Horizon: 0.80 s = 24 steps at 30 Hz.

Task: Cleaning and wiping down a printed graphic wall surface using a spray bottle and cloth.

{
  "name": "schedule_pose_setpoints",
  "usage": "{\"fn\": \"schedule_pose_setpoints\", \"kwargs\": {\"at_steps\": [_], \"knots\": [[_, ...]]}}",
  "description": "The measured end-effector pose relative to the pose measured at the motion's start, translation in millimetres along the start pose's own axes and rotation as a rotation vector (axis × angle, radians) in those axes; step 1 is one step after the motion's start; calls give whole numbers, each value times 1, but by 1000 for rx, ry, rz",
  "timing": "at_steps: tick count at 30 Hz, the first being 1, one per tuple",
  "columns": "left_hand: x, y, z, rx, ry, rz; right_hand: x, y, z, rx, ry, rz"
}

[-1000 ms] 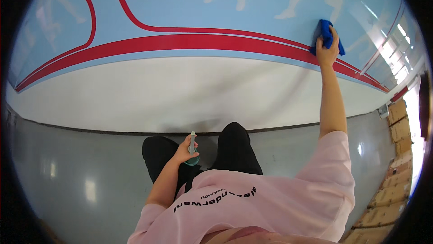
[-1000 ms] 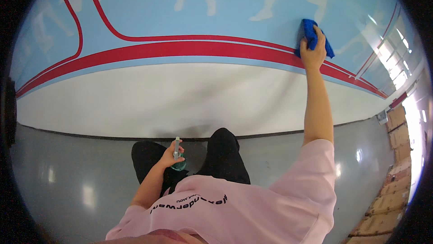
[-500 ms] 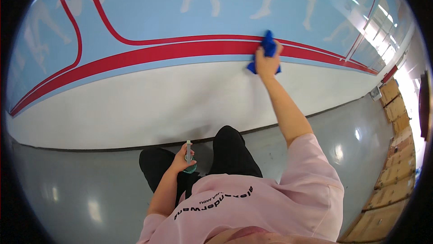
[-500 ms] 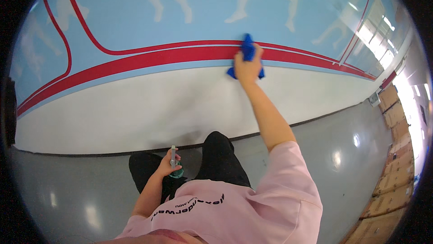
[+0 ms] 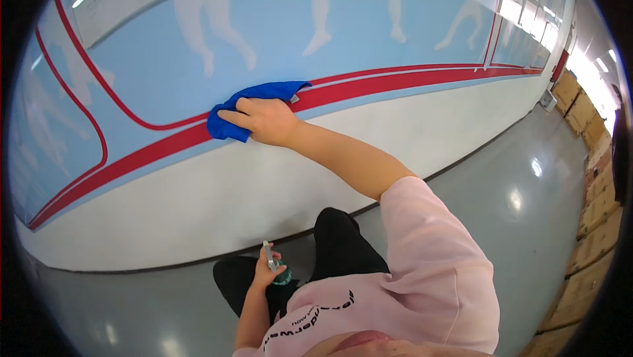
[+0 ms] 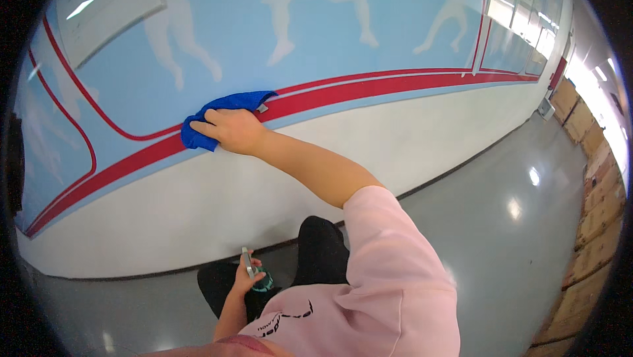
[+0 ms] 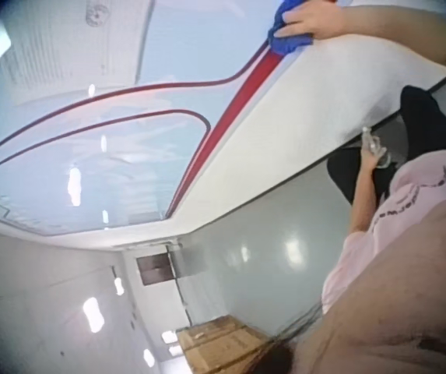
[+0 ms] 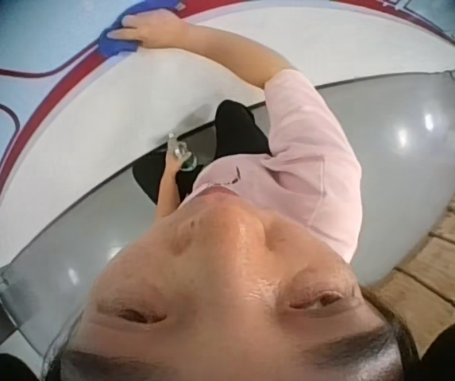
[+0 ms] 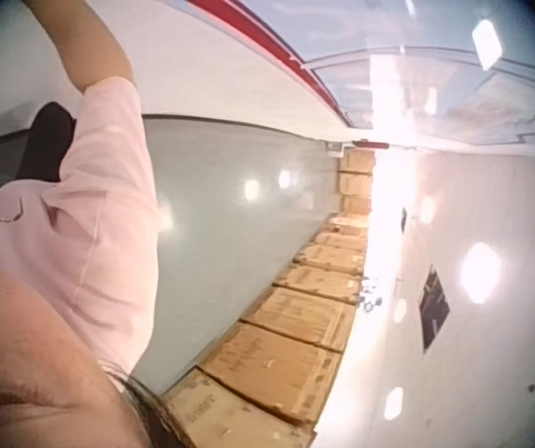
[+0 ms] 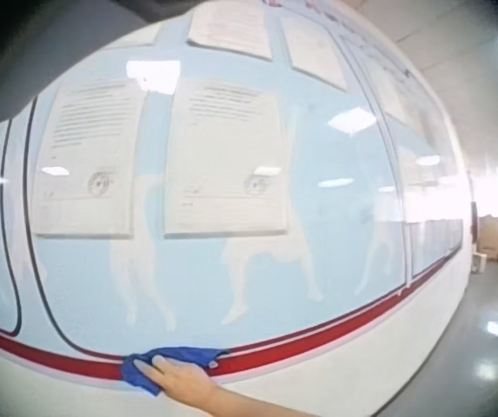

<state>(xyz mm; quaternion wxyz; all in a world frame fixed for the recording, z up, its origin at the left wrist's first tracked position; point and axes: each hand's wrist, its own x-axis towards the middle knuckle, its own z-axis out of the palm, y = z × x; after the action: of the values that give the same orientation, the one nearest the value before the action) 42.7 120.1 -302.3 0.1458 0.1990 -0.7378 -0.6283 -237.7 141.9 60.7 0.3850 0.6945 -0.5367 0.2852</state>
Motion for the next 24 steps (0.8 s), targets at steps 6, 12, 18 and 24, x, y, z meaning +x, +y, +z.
{"fn": "schedule_pose_setpoints", "kwargs": {"at_steps": [6,12,18,24], "knots": [[3,0,1,41,6,-5,13,71,-93,-112,95,143],[11,-8,-4,38,-60,-21,0,178,-183,-266,636,358],[14,-9,-11,75,-143,9,-29,245,-251,-392,915,1093],[12,-6,-11,91,-155,-9,14,228,-242,-480,796,1027]]}}
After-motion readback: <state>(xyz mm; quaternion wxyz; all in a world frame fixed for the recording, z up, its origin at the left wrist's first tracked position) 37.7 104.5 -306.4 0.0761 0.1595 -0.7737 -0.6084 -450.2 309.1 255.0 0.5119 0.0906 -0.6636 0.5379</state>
